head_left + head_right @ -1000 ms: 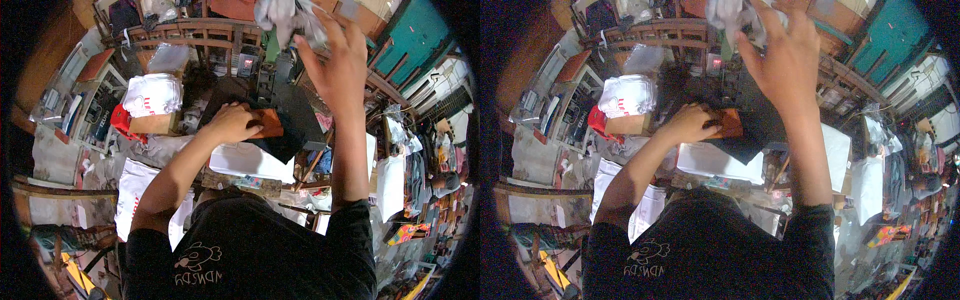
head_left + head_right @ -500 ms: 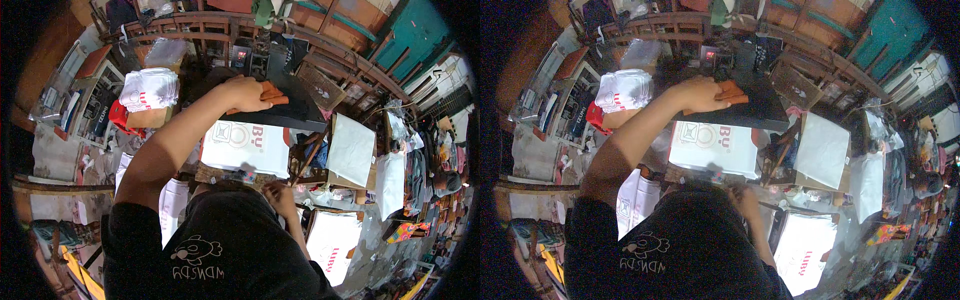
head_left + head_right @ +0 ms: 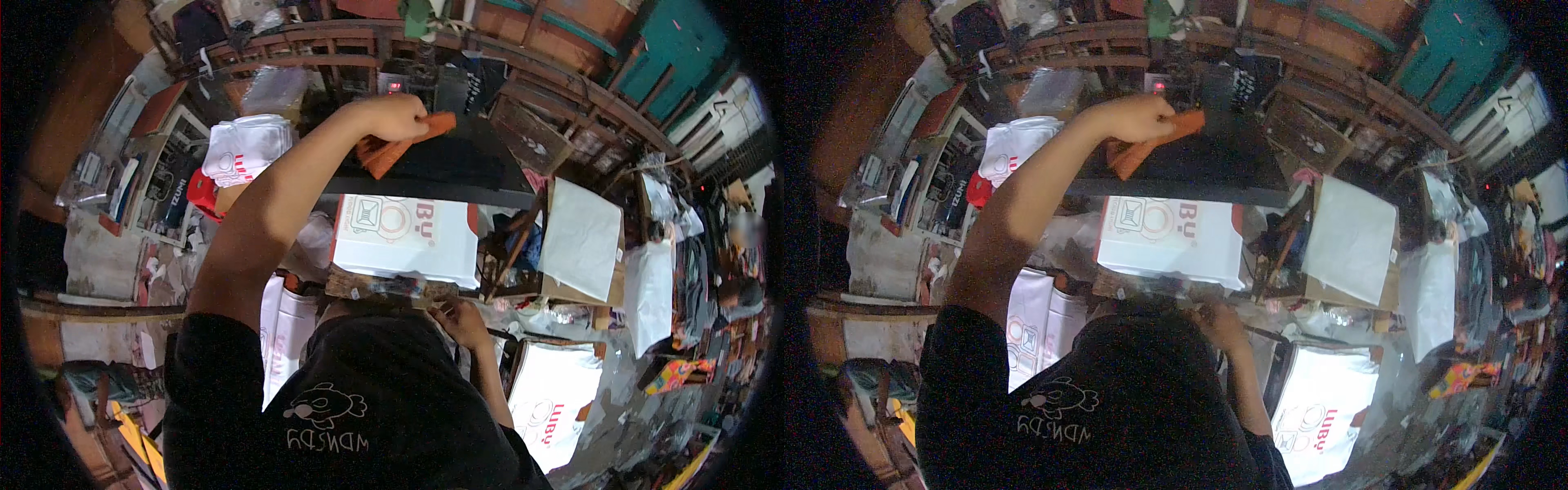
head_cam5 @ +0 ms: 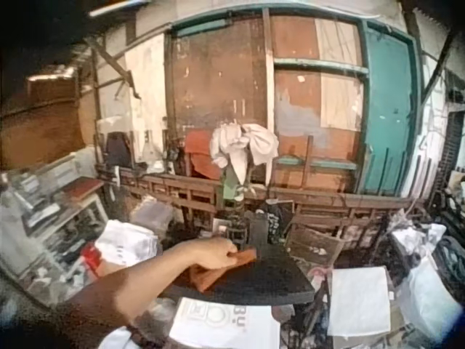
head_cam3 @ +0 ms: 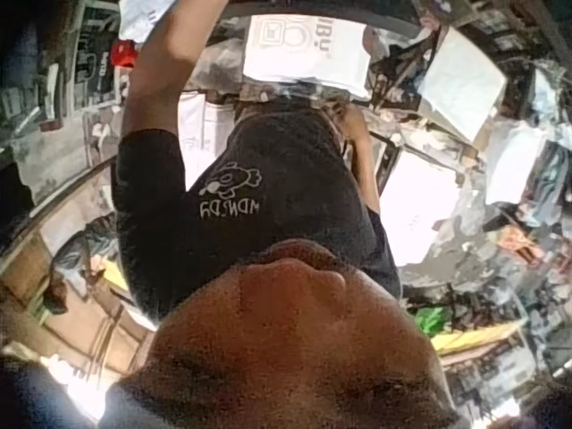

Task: Using a heat press machine to apply designs onto white t-shirts.

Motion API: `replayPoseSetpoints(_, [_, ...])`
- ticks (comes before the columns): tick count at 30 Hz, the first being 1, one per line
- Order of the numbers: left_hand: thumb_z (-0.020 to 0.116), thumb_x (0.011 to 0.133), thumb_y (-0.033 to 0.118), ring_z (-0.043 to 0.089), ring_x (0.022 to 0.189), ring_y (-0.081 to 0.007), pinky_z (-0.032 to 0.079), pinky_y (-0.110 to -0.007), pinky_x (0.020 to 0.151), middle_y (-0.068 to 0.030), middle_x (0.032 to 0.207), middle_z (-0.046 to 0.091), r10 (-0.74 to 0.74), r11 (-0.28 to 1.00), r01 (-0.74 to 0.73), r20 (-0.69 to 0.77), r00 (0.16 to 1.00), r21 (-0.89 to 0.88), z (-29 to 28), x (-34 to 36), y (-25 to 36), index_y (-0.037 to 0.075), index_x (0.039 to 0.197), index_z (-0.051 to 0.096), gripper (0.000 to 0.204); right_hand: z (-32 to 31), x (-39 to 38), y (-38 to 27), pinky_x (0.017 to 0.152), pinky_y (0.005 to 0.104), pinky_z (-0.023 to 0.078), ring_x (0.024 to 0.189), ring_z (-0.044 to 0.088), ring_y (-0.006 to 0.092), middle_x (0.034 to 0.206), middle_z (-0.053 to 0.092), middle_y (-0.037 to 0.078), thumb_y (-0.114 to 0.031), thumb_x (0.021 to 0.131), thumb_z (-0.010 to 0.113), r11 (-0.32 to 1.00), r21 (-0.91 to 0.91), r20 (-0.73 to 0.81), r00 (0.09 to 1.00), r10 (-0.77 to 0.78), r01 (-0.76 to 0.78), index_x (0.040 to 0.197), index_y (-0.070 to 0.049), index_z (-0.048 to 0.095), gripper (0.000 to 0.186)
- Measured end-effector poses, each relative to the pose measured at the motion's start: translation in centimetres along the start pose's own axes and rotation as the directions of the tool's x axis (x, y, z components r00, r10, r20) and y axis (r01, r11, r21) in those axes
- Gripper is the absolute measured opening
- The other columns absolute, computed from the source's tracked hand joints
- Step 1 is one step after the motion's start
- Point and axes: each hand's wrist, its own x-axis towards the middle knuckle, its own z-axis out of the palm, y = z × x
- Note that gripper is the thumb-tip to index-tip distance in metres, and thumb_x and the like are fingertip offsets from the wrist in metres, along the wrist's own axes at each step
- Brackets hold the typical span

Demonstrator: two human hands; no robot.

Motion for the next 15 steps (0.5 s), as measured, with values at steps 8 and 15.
replayPoseSetpoints(8, [0.061, 0.102, 0.024, 0.068, 0.11, -0.0192, 0.057, -0.035, 0.096, -0.011, 0.126, 0.066, -0.286, 0.14, -0.408, -0.431, 0.856, -0.902, -2.2, -14.6, -4.1, -0.001, 0.128, 0.059, 0.036, -1.5, 3.0, -8.8, 0.093, 0.0349, 0.055, 0.107, 0.067, 0.0221, 0.121, 0.068, 0.013, -0.033, 0.102, 0.067, 0.631, 0.774, 0.279, 0.921, -0.273, -0.048, 0.138, 0.004, 0.055, 0.053])
replayPoseSetpoints(15, [0.065, 0.099, 0.024, 0.067, 0.115, -0.022, 0.056, -0.041, 0.099, -0.013, 0.129, 0.066, -0.583, -0.257, -0.195, -0.009, 0.812, -0.946, 17.8, -29.2, -1.1, 0.004, 0.14, 0.055, 0.047, 4.9, 5.4, -16.8, 0.118, 0.0528, 0.036, 0.149, 0.036, 0.0314, 0.165, 0.028, 0.016, -0.093, 0.078, 0.044, 0.027, 0.966, 0.222, 0.777, -0.589, -0.256, 0.161, -0.007, 0.02, 0.123])
